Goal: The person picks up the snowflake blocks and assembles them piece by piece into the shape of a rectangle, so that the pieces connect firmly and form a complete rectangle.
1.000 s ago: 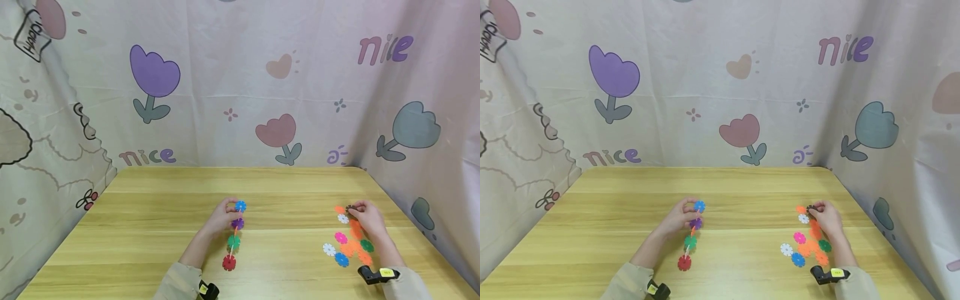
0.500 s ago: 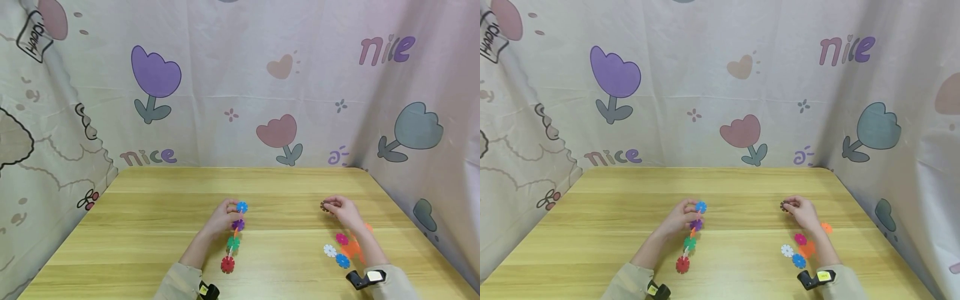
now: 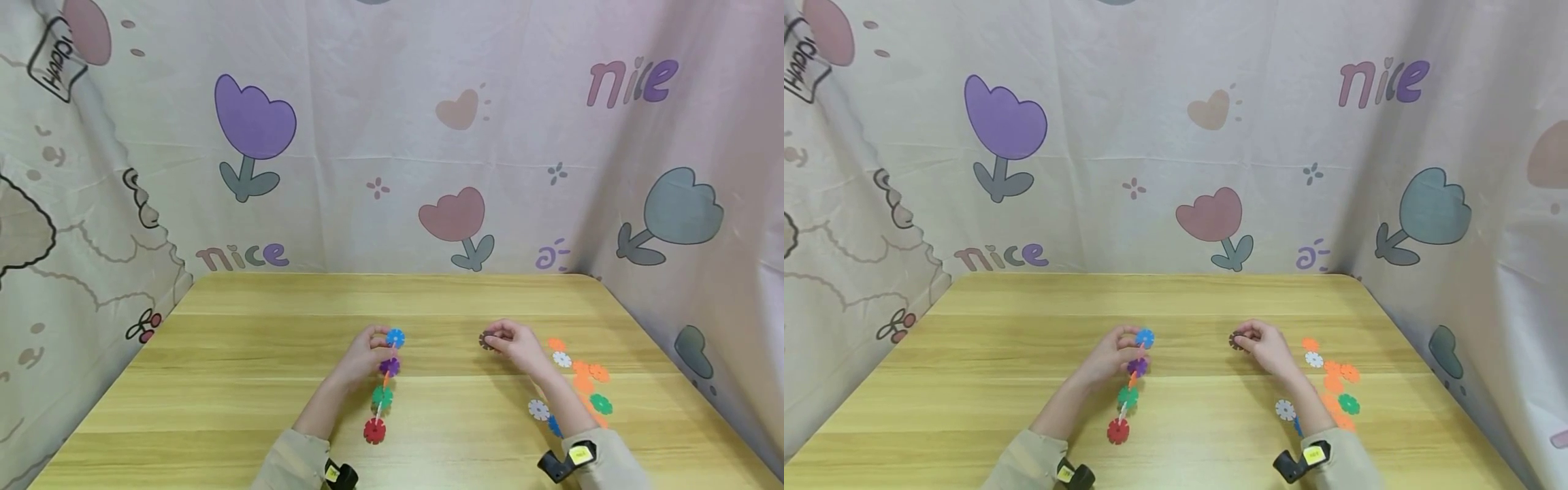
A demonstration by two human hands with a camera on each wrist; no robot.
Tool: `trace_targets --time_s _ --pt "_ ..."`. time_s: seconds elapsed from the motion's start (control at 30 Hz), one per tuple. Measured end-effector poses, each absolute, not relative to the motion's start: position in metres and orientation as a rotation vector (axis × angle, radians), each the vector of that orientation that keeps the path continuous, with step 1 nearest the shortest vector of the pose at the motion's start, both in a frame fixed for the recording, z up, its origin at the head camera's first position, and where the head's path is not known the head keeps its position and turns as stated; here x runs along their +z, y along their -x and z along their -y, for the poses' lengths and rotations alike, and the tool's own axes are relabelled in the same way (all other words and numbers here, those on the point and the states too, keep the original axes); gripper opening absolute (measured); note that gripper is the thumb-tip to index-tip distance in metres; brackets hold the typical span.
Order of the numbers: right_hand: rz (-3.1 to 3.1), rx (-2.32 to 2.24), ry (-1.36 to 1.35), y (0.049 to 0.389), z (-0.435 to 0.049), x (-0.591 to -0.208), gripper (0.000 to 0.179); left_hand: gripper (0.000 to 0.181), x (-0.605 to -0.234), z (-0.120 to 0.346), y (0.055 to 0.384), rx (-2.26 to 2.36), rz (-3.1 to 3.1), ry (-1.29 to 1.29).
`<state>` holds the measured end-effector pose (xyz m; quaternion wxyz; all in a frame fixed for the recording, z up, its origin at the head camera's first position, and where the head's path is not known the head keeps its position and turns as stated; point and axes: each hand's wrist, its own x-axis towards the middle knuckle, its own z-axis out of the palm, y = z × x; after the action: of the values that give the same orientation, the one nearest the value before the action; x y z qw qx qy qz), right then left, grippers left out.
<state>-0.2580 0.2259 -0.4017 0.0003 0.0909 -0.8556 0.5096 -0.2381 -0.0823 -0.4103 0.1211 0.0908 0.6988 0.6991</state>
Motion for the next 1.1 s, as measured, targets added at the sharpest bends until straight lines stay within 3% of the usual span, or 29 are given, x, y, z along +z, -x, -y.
trace_targets --time_s 0.43,0.87,1.1 --pt "2.676 1.713 -0.417 0.258 -0.181 -0.413 0.019 0.048 -0.412 0.083 0.239 2.026 -2.047 -0.295" --pt "2.707 1.703 -0.422 0.260 -0.168 -0.416 0.017 0.053 -0.410 0.080 0.238 1.971 -2.092 -0.318" --pt "2.697 1.736 -0.432 0.246 -0.151 -0.396 0.015 0.051 -0.412 0.080 0.239 1.947 -2.133 -0.297"
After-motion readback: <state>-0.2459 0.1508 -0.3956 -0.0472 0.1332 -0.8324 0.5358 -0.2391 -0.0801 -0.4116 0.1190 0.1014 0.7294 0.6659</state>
